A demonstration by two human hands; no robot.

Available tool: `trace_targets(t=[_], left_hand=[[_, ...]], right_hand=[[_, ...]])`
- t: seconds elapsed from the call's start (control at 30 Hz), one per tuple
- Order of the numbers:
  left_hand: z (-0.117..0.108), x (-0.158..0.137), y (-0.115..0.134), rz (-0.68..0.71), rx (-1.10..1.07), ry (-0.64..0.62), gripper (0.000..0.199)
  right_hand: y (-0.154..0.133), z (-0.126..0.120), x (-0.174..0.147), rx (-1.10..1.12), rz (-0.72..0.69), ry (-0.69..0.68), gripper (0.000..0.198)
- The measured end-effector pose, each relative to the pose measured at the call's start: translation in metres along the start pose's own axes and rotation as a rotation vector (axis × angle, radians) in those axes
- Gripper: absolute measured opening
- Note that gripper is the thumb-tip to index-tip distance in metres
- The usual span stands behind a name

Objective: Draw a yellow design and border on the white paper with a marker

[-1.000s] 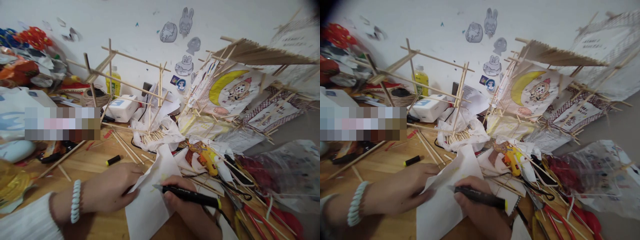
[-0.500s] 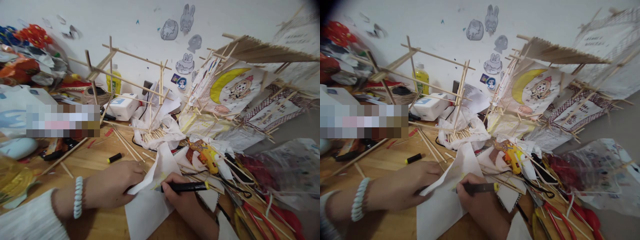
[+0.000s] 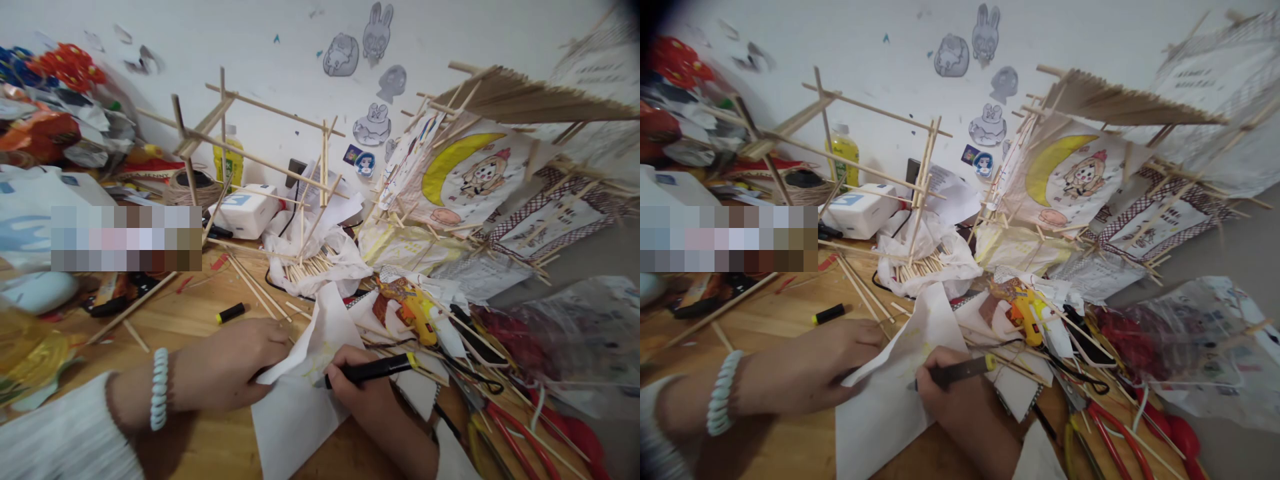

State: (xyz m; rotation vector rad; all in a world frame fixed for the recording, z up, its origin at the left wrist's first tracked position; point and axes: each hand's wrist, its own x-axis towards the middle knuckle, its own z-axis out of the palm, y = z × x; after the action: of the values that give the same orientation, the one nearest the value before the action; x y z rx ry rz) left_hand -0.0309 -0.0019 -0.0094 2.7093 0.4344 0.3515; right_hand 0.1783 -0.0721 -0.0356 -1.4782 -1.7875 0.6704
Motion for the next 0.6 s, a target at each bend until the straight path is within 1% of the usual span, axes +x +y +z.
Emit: trace_targets(t=[0.1, 0.2, 0.33, 0.5, 0.6], left_hand=[[0.0001, -0.0005, -0.0004, 0.015, 0.005, 0.007, 0.013], [0.0005, -0.001, -0.0006, 0.025, 0.023, 0.003, 0.013], [0.0008, -0.0012, -0.0007, 0.022, 0.032, -0.006, 0.014], [-0.0004, -0.0011, 0.0002, 0.016, 0.02, -0.002, 0.014], [-0.001, -0.0012, 0.0015, 0.004, 0.011, 0.007, 0.014]], right_hand=[[-0.003, -0.0021, -0.0006, 0.033, 0.022, -0.007, 0.022], [-0.004, -0.0035, -0.0025, 0.064, 0.042, -0.043, 0.021], [-0.0003, -0.0028, -0.0046, 0.017, -0.011, -0.086, 0.02], [0.0027, -0.0016, -0.0029, 0.006, -0.025, -0.006, 0.021], [0.0013, -0.0017, -0.0026, 0.041, -0.032, -0.012, 0.022]])
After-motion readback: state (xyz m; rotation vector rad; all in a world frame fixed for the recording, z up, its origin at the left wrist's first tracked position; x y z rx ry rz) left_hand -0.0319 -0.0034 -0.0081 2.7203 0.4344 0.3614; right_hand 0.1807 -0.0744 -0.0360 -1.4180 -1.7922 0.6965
